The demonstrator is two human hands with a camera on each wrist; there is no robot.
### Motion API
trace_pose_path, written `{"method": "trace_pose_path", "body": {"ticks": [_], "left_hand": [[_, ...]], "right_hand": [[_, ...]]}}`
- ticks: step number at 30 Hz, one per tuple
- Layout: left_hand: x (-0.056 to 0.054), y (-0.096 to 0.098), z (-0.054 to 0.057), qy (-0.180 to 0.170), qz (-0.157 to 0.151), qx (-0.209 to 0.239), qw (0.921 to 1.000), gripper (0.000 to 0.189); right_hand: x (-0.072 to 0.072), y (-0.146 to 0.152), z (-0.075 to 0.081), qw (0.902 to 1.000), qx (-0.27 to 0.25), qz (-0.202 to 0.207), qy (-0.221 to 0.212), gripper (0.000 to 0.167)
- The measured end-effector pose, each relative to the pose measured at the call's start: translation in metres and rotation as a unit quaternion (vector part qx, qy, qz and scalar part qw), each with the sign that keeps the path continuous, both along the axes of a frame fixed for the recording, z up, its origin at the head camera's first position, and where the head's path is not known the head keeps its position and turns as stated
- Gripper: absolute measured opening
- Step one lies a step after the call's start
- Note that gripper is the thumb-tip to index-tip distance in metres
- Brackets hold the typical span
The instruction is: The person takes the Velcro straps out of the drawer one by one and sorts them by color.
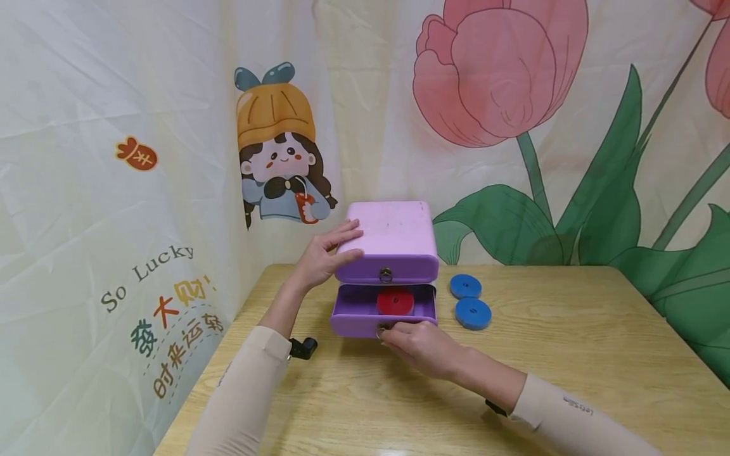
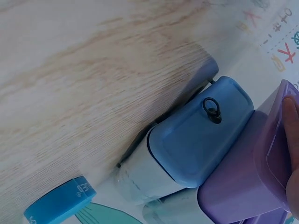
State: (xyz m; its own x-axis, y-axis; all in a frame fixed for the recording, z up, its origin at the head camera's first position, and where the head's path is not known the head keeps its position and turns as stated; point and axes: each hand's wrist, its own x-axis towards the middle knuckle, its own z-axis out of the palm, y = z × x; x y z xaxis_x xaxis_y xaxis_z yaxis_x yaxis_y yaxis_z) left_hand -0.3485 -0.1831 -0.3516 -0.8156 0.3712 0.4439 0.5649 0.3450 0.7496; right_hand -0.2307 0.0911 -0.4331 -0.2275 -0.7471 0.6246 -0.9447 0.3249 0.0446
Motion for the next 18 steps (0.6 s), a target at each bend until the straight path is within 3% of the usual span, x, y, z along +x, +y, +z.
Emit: {"method": "trace_pose_path", "body": {"ticks": [6,13,18], "left_hand": [[0.001,0.001,0.001,-0.001,0.001,0.003,1.0000,0.052],[0.000,-0.001,-0.002,0.008,0.001,-0.004,1.0000,0.052],[0.000,-0.002,-0.001,0.007,0.001,-0.002,1.0000,0.052]], "right_hand": [[0.000,-0.001,-0.001,0.9999,0.002,-0.005,0.013,0.019],[0.005,0.001,0.001,0.9999,0.014,-0.006,-0.006,0.018],[0.005,0.001,0.015,0.9989,-0.034,0.031,-0.011,0.011]]}}
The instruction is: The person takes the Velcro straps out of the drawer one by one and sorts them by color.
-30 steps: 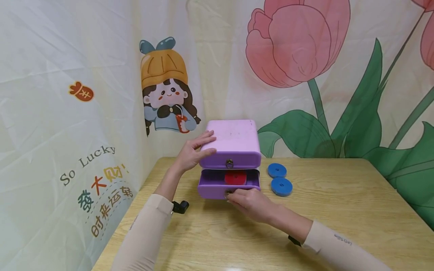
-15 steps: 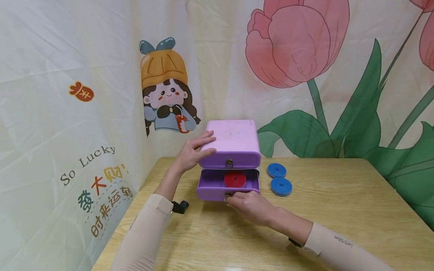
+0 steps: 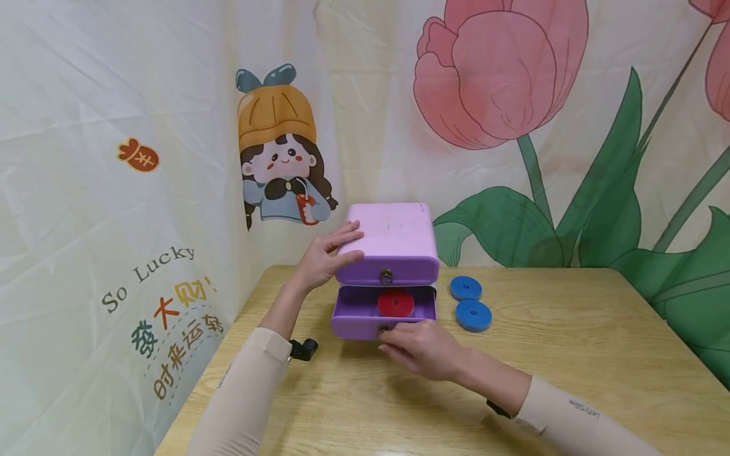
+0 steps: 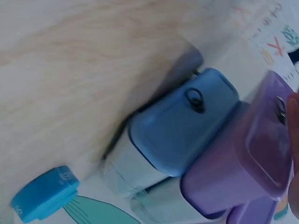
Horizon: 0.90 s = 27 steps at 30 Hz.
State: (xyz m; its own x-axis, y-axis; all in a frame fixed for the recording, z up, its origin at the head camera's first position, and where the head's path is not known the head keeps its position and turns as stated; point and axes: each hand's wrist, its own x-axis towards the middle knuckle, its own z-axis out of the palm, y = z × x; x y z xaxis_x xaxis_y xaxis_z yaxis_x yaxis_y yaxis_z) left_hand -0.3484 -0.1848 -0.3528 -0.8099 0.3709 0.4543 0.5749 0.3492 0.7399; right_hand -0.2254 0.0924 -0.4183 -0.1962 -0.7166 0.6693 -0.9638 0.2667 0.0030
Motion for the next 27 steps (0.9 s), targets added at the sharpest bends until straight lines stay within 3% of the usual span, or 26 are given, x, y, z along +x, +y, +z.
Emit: {"method": "trace_pose_path", "body": {"ticks": [3,5,9,13,17,21,27], "left_hand": [[0.000,0.000,0.000,0.002,0.000,0.001,1.0000,0.052],[0.000,0.000,0.000,0.002,-0.001,0.002,1.0000,0.051],[0.000,0.000,0.000,-0.002,0.000,0.004,1.0000,0.051],[0.003,0.002,0.001,-0.013,0.002,0.002,0.9999,0.052],[0.011,0.005,0.008,-0.022,-0.002,-0.001,0.9998,0.053],[0.015,0.007,0.012,-0.025,-0.003,-0.003,0.9997,0.054],[0.006,0.003,0.005,-0.020,0.001,0.002,0.9998,0.054]], "right_hand": [[-0.002,0.001,0.014,0.9982,-0.053,0.026,-0.008,0.012],[-0.004,0.001,0.023,0.9966,-0.080,0.021,-0.009,0.018],[-0.008,0.002,0.037,0.9945,-0.089,-0.053,-0.008,0.023],[-0.012,0.002,0.046,0.9860,-0.046,-0.154,-0.045,0.019],[-0.017,0.000,0.052,0.9688,0.021,-0.227,-0.099,0.021],[-0.021,-0.003,0.056,0.9515,0.071,-0.265,-0.139,0.024],[-0.028,-0.008,0.060,0.9331,0.115,-0.293,-0.174,0.032]]}}
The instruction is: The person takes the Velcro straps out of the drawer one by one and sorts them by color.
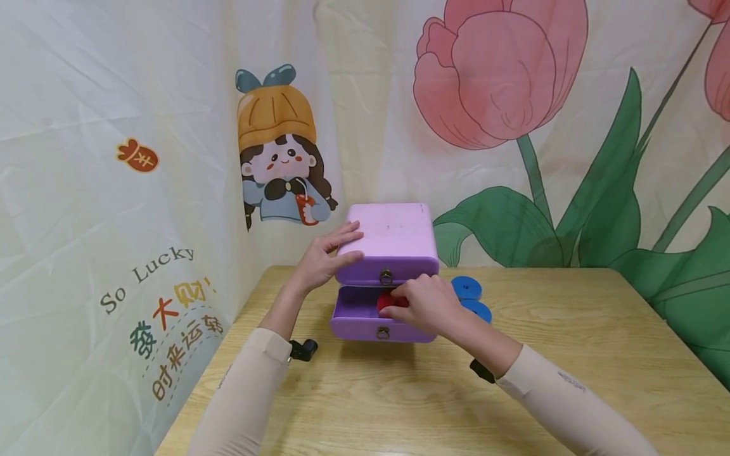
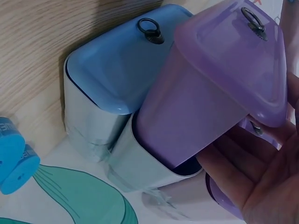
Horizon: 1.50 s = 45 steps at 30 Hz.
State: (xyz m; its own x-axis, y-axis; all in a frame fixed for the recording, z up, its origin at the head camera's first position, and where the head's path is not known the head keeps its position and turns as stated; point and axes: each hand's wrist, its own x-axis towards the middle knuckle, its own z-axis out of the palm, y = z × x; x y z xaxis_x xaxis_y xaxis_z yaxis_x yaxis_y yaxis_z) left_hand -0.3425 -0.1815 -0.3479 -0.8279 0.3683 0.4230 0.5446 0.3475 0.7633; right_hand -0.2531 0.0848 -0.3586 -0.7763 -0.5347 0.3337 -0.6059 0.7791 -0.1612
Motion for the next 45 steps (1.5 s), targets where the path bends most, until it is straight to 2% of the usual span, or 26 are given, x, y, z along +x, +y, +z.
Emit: {"method": "trace_pose_path", "body": {"ticks": [4,11,24,29,38,45], "left_hand": [[-0.0049,-0.0028,-0.0040,0.006,0.001,0.000,1.0000,0.052],[-0.0060,-0.0035,-0.0052,0.015,0.002,-0.004,0.9999,0.051],[-0.0067,-0.0035,-0.0046,0.017,-0.002,0.003,0.9999,0.051],[-0.0063,-0.0035,-0.0037,0.013,-0.006,0.009,0.9999,0.051],[-0.0077,-0.0037,-0.0066,0.015,0.003,0.001,0.9999,0.051],[-0.0046,-0.0032,-0.0052,0.014,0.000,0.004,0.9999,0.051]], "right_hand": [[-0.0028,-0.0026,0.0013,0.9997,0.010,-0.006,-0.020,0.034],[-0.0018,-0.0028,0.0031,0.9992,0.014,-0.007,-0.037,0.035],[0.0019,0.0010,0.0054,0.9991,0.039,0.010,-0.016,0.037],[-0.0005,-0.0006,0.0061,0.9981,0.052,0.000,-0.033,0.034],[-0.0060,0.0008,0.0004,0.9974,0.038,0.014,-0.059,0.035],[-0.0064,0.0009,0.0004,0.9964,0.027,0.021,-0.078,0.037]]}}
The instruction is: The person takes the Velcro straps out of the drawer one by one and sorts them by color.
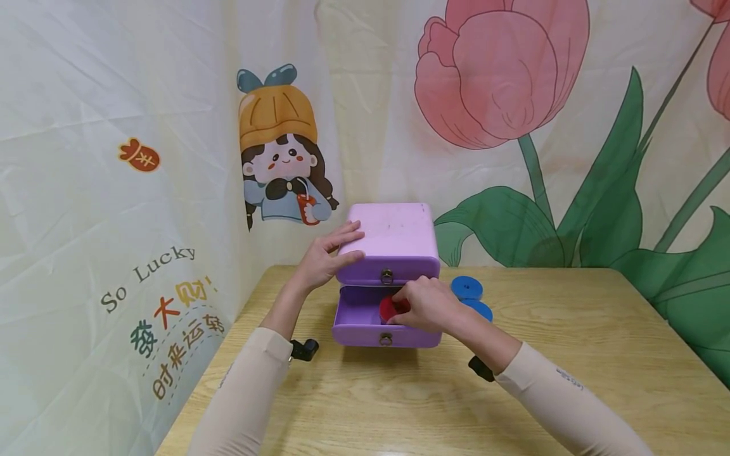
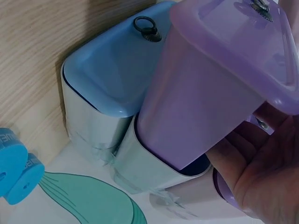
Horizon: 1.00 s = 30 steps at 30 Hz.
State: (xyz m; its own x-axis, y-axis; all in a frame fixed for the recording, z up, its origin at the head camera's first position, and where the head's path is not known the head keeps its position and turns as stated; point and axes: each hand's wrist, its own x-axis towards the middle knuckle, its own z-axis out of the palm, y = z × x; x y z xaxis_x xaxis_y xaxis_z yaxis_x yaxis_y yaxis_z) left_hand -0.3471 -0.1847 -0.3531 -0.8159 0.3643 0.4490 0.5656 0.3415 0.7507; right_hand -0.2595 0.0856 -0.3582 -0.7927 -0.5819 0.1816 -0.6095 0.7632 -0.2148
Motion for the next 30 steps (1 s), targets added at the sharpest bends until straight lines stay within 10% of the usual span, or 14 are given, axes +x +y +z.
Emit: {"method": "trace_pose_path", "body": {"ticks": [30], "left_hand": [[0.000,-0.001,-0.001,0.008,0.001,-0.005,1.0000,0.051]], "right_hand": [[0.016,0.028,0.024,0.9912,-0.124,0.019,-0.041,0.046]]}}
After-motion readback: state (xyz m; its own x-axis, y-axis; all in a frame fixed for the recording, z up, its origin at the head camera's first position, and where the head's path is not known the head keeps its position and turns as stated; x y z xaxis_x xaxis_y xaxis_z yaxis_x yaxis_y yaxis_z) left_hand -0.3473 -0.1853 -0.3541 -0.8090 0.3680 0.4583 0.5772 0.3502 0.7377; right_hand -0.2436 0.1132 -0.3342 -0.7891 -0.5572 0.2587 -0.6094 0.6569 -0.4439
